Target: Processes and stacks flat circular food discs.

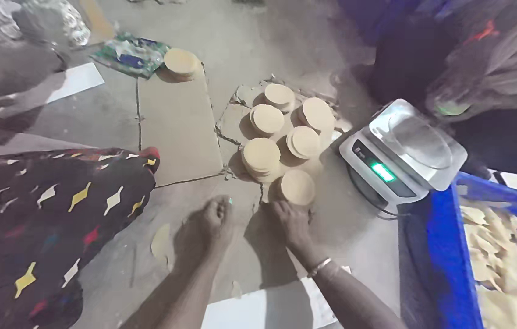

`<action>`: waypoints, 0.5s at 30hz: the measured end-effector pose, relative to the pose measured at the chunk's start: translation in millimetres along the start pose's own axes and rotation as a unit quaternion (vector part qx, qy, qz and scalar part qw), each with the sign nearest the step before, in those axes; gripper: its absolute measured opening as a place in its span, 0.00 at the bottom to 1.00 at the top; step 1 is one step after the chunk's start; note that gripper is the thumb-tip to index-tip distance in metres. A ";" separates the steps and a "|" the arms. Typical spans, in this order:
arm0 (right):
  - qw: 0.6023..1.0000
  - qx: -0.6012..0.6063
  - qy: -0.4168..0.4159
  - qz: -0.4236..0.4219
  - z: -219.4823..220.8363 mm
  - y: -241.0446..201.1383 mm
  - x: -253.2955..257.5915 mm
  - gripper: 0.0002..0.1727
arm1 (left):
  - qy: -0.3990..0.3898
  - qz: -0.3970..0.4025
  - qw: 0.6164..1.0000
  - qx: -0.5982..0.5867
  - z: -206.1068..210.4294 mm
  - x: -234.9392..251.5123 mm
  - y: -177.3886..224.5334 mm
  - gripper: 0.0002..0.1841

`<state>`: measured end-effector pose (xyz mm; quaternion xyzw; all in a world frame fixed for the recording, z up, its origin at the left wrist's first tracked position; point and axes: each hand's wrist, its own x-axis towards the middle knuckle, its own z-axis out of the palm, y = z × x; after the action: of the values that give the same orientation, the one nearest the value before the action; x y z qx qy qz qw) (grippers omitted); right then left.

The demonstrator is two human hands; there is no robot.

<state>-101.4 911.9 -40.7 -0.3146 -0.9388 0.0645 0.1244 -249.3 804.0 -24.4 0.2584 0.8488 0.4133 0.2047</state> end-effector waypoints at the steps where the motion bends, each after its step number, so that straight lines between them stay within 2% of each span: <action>1: 1.000 0.009 -0.007 0.010 -1.2 -14.8 -7.7 0.08 | -0.061 -0.064 0.993 -0.076 -0.9 -16.9 4.1 0.17; 3: 0.999 0.028 -0.017 0.036 0.9 -42.0 -18.1 0.08 | -0.117 -0.153 0.963 -0.187 -2.6 -47.0 2.1 0.19; 6: 0.992 0.062 -0.049 0.094 -1.7 -74.6 -18.8 0.08 | -0.132 -0.172 0.943 -0.251 -3.8 -75.5 -14.6 0.26; 9: 0.981 0.077 -0.102 0.147 -3.4 -88.6 -10.7 0.09 | -0.148 -0.216 0.942 -0.208 -9.0 -83.3 -7.7 0.35; 12: 0.939 0.094 -0.270 0.192 -26.8 -95.9 10.7 0.15 | -0.153 -0.309 0.930 -0.126 -3.2 -84.2 20.1 0.29; 13: 0.931 0.089 -0.301 0.185 -31.3 -94.3 16.2 0.16 | -0.156 -0.329 0.924 -0.119 0.4 -83.3 26.7 0.28; 14: 0.933 0.086 -0.306 0.170 -35.3 -91.0 18.0 0.16 | -0.152 -0.330 0.923 -0.125 5.5 -83.8 27.0 0.28; 15: 0.943 0.096 -0.277 0.157 -38.8 -86.2 15.2 0.15 | -0.134 -0.313 0.927 -0.155 10.7 -85.9 25.4 0.27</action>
<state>-152.0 854.4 16.7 -0.4143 -0.8643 0.2576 -0.1223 -169.3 771.5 1.5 -0.0028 0.7765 0.4160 0.4733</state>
